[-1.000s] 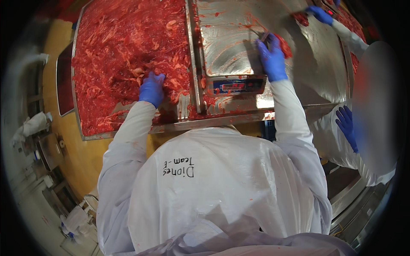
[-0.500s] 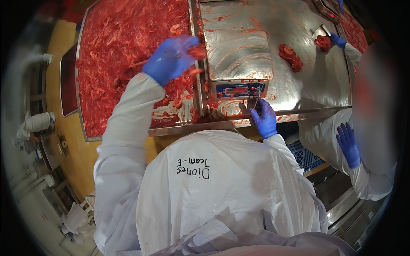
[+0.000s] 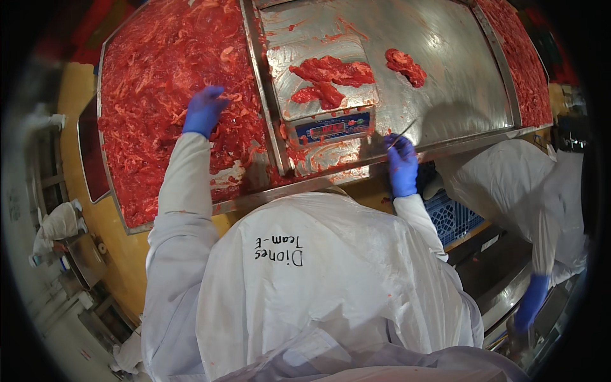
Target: The person repeatedly picks up portions of raw red meat from a large bin and uses a knife to cut them into smaller pieces on a stainless steel table. The cut pieces are placed on the table surface next to the bin.
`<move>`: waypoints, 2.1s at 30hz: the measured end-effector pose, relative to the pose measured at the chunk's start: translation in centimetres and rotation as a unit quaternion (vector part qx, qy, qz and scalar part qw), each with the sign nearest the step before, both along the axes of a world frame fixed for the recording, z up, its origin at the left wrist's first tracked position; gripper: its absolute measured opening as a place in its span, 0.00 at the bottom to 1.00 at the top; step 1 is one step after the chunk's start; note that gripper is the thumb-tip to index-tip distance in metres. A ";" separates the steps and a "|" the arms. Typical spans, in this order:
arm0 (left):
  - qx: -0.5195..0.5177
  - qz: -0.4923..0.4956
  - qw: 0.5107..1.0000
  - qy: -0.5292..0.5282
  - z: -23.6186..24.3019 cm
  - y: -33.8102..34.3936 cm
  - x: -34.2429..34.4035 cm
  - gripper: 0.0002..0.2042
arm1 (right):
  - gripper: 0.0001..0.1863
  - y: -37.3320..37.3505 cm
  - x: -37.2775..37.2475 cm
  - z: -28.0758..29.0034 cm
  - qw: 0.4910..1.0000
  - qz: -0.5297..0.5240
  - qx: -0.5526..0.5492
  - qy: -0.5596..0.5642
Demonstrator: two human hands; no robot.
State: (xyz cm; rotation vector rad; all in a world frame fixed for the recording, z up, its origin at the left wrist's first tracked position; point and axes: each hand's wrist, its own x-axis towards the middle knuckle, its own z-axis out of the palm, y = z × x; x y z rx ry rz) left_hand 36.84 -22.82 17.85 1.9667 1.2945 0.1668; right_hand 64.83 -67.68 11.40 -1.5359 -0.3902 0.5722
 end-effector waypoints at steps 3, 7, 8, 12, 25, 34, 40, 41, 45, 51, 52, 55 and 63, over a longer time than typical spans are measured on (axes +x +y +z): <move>0.041 -0.070 0.995 -0.066 2.3 -3.7 2.0 0.13 | 0.16 0.5 1.9 5.9 0.993 0.088 -0.073 -0.038; 0.172 -0.251 0.936 -0.178 6.9 -11.8 9.2 0.07 | 0.14 5.3 0.8 11.8 0.910 0.373 -0.157 -0.087; 0.212 -0.284 0.922 -0.158 5.9 -12.3 10.1 0.07 | 0.14 6.7 0.9 11.1 0.916 0.368 -0.155 -0.050; 0.219 -0.277 0.929 -0.110 3.0 -10.0 10.1 0.08 | 0.12 9.6 2.5 6.9 0.933 0.329 -0.142 0.032; -0.080 -0.255 0.962 -0.062 -3.5 -11.6 -1.5 0.07 | 0.19 4.2 -3.5 8.0 0.883 0.393 -0.107 0.235; 0.096 -0.204 0.958 -0.178 4.6 -8.8 8.9 0.16 | 0.16 5.2 -3.2 8.2 0.912 0.342 -0.061 0.219; 0.043 -0.085 0.992 -0.088 -2.3 -3.7 -0.7 0.16 | 0.14 0.9 -2.5 6.0 0.950 0.240 -0.023 0.200; 0.046 -0.062 0.996 -0.043 -2.6 -3.9 -1.6 0.16 | 0.14 0.8 -1.8 5.8 0.963 0.186 -0.063 0.187; 0.137 -0.150 0.967 -0.155 2.7 -7.7 4.2 0.12 | 0.16 2.9 -0.7 8.5 0.974 0.176 -0.065 0.130; 0.340 -0.325 0.877 -0.101 1.8 -12.4 11.6 0.08 | 0.18 11.1 -0.8 8.9 0.927 0.339 -0.102 0.122; 0.333 -0.322 0.878 -0.121 1.5 -12.5 11.3 0.08 | 0.18 11.1 -0.4 7.6 0.940 0.303 -0.072 0.142; 0.325 -0.319 0.876 -0.160 1.3 -12.5 9.5 0.08 | 0.19 9.4 0.8 7.9 0.916 0.357 -0.041 0.181; 0.331 -0.340 0.870 -0.133 1.9 -13.0 9.5 0.09 | 0.13 13.5 -1.3 7.4 0.881 0.362 -0.021 0.303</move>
